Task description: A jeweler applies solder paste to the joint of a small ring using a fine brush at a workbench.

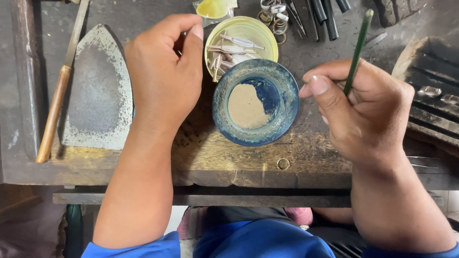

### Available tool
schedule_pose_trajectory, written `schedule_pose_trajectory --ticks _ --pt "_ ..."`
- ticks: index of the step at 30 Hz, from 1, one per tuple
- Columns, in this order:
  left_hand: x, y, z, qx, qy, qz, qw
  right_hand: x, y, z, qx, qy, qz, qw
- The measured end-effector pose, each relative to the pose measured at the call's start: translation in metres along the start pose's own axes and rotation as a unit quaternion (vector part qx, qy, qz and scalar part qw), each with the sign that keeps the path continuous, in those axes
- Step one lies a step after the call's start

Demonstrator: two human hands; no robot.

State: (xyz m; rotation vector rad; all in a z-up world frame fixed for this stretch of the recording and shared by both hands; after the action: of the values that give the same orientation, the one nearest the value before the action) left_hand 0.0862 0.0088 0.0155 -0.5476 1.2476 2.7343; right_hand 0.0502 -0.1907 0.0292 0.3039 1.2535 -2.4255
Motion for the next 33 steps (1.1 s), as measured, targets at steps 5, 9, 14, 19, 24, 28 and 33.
schedule_pose_trajectory --ticks 5,9,14,19,24,28,33 --pt "0.004 0.008 0.003 0.045 0.017 -0.016 0.999 0.000 -0.002 -0.001 -0.023 0.001 0.006 1.000" --pt "0.008 0.010 0.001 0.073 0.015 -0.016 0.997 0.001 -0.005 -0.001 -0.039 0.001 0.025 0.999" --pt "0.015 0.014 0.001 0.102 0.014 -0.038 0.994 0.001 -0.006 -0.001 -0.035 0.002 0.023 0.999" --pt "0.019 0.025 0.004 0.123 0.024 -0.089 0.988 0.001 -0.005 -0.001 -0.098 0.015 0.014 0.995" --pt "0.019 0.028 0.007 0.114 0.043 -0.080 0.989 0.004 0.013 0.005 -0.229 0.065 -0.048 0.970" --pt "0.020 0.031 0.005 0.120 0.031 -0.075 0.989 0.005 0.019 0.003 -0.252 0.069 -0.035 0.964" --pt "0.024 0.038 0.004 0.090 0.027 -0.119 0.988 0.002 0.003 0.005 -0.161 0.029 -0.034 0.986"
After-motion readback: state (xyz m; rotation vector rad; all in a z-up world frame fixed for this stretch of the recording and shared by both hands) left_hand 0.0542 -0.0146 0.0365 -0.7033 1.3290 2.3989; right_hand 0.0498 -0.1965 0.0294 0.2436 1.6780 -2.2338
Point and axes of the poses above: each hand's wrist, its own x-axis away from the middle knuckle, its own z-axis out of the back of the hand, y = z × x, the point moved 8 cm from there along -x, towards the middle knuckle, and after that the axes turned 4 degrees about z, right-handed, at the moved point
